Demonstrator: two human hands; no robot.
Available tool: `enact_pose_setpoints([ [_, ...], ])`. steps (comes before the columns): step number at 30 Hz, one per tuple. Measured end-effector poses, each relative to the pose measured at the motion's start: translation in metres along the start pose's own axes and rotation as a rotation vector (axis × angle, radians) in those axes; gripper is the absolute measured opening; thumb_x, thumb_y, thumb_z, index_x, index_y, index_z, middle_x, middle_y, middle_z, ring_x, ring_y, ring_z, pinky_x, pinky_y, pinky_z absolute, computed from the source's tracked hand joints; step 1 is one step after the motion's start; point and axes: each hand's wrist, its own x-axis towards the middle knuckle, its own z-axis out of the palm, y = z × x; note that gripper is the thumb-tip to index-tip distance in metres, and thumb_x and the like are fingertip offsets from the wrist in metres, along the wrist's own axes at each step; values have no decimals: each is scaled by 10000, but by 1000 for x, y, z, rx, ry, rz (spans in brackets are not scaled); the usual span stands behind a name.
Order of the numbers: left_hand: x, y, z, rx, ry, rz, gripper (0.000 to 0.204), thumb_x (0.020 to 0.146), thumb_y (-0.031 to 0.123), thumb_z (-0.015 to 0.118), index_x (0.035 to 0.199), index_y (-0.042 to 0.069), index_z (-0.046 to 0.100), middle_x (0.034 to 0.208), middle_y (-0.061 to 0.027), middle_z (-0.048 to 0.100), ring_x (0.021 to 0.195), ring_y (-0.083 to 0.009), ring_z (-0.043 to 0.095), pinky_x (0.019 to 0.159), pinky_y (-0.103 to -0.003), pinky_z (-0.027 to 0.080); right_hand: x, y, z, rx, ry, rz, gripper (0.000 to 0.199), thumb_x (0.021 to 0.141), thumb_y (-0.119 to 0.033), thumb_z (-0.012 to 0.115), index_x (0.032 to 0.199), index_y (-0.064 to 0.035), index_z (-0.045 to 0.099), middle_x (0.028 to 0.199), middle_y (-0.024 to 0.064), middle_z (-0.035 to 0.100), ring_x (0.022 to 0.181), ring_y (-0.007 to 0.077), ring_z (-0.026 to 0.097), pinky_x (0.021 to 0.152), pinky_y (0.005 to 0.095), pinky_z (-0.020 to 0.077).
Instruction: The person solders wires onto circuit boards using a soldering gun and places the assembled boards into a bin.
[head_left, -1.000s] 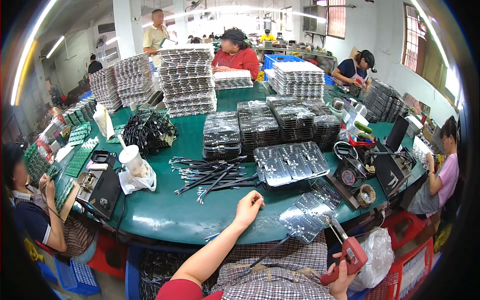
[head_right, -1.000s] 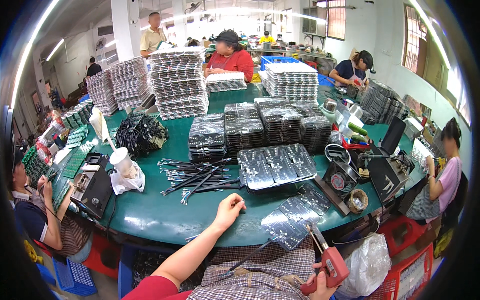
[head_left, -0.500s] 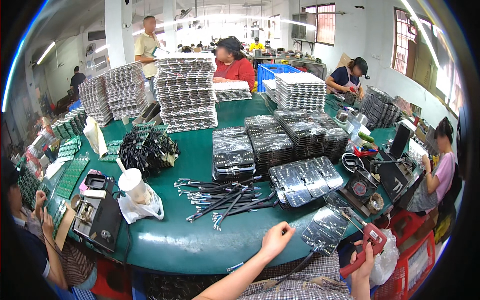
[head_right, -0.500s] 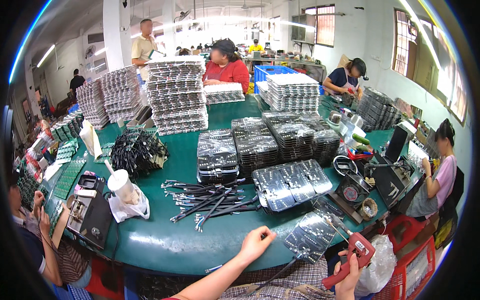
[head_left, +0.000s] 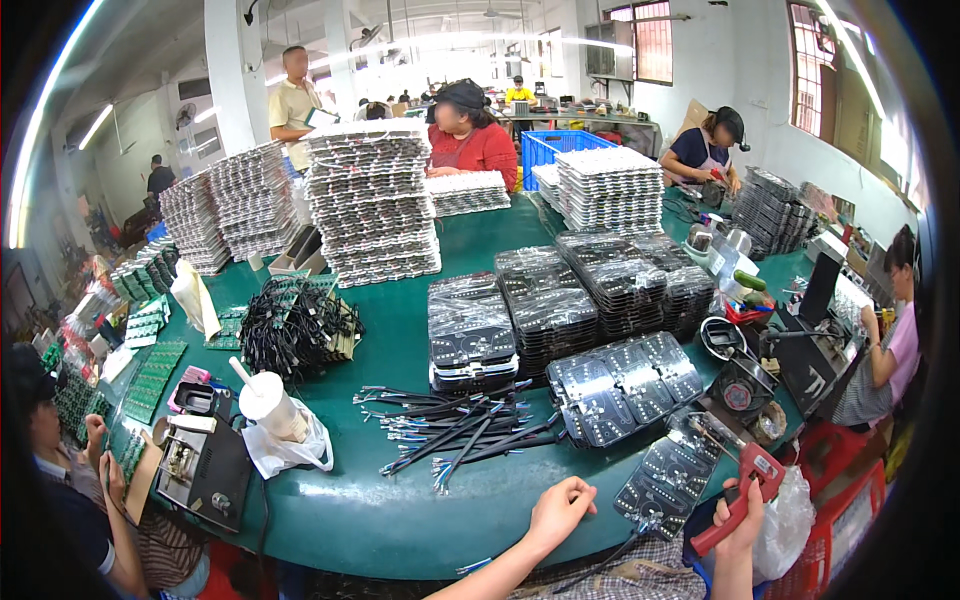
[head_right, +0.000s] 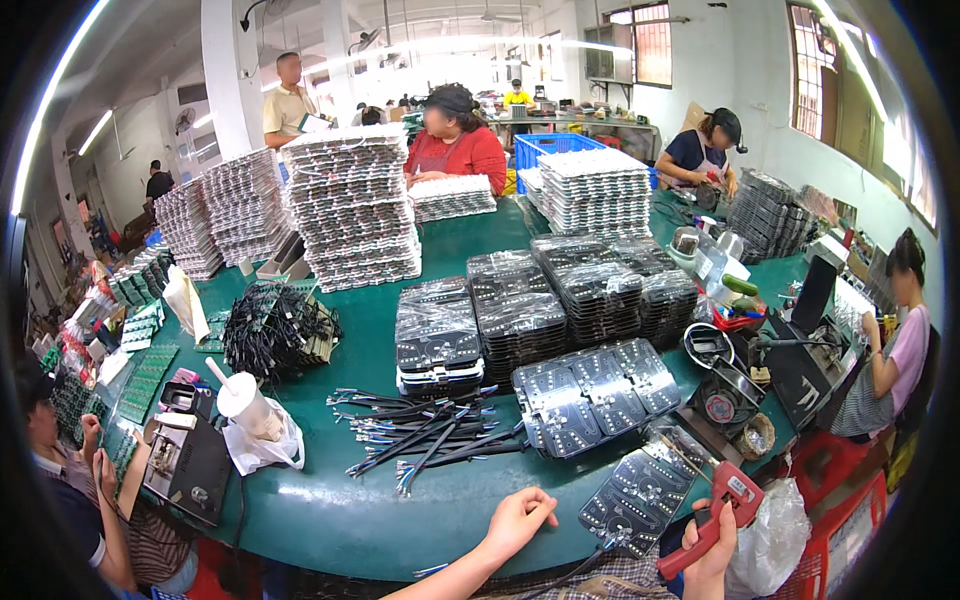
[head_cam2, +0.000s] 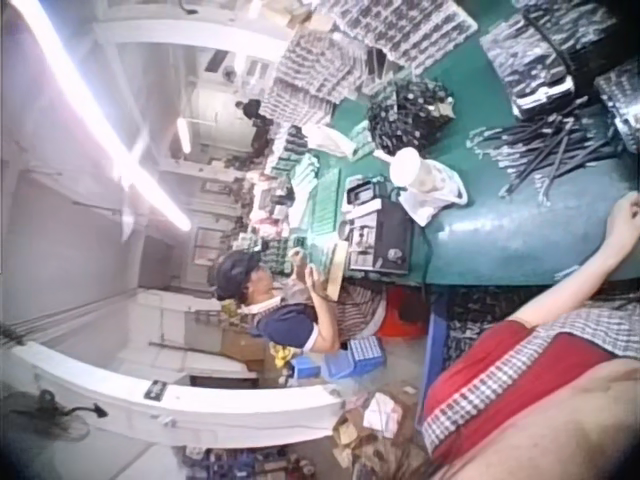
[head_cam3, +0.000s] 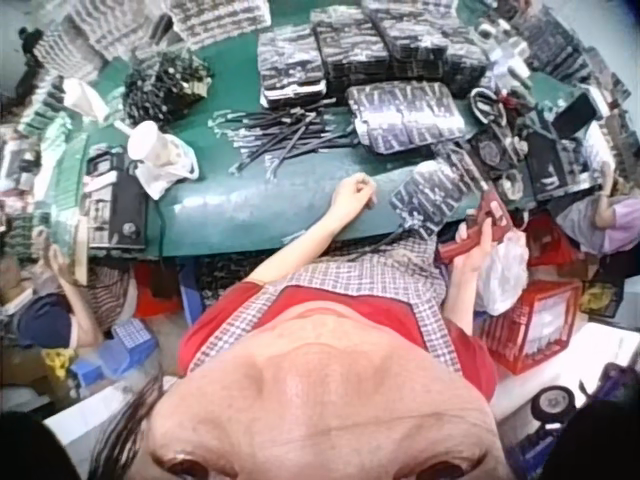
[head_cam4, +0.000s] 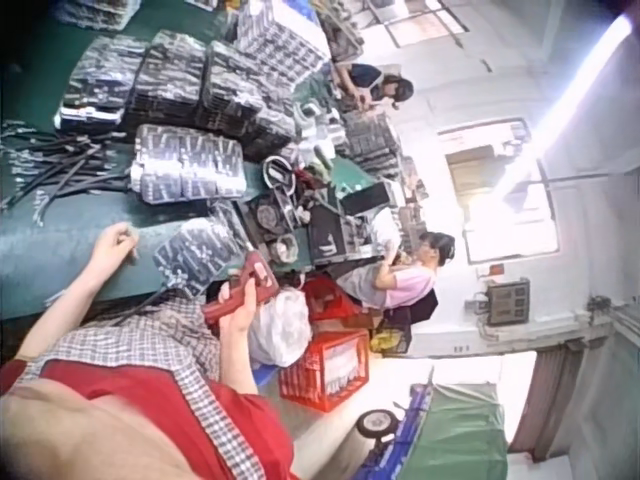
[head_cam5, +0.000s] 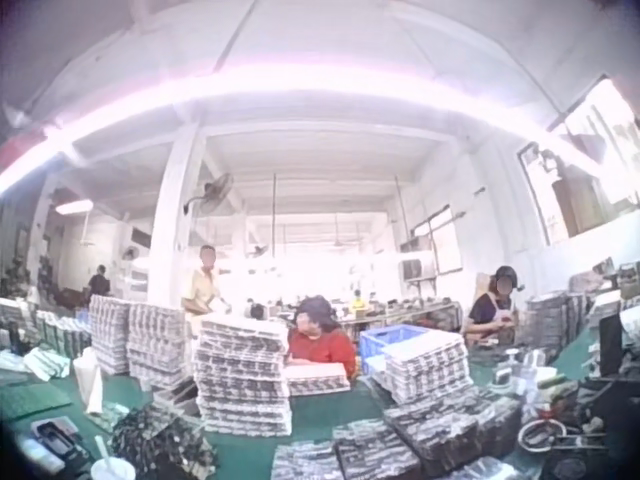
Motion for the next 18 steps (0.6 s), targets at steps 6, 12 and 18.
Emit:
enact_pose_setpoints([
  [6, 2, -9, 4, -74, 41, 12, 243, 899, 294, 514, 861, 63, 581, 695, -19, 673, 621, -115, 589, 595, -273, 425, 10, -1, -29, 115, 45, 7, 424, 929, -420, 442, 969, -2, 506, 785, 61, 560, 411, 104, 440, 346, 217, 338],
  [12, -3, -2, 13, 87, 147, 75, 144, 931, 157, 489, 903, 21, 526, 714, -43, 642, 681, -82, 565, 631, -242, 432, 36, -8, -75, 287, 52, 128, 414, 925, -454, 444, 1001, -54, 516, 694, 4, 504, 435, 84, 424, 372, 209, 363],
  [18, -14, -1, 20, 237, 392, 217, 102, 897, 111, 527, 874, 12, 530, 741, -68, 618, 670, -116, 567, 622, -256, 450, 77, 18, -134, 604, -242, 283, 453, 921, -459, 447, 1179, -88, 481, 904, 40, 573, 785, 164, 589, 669, 359, 534],
])
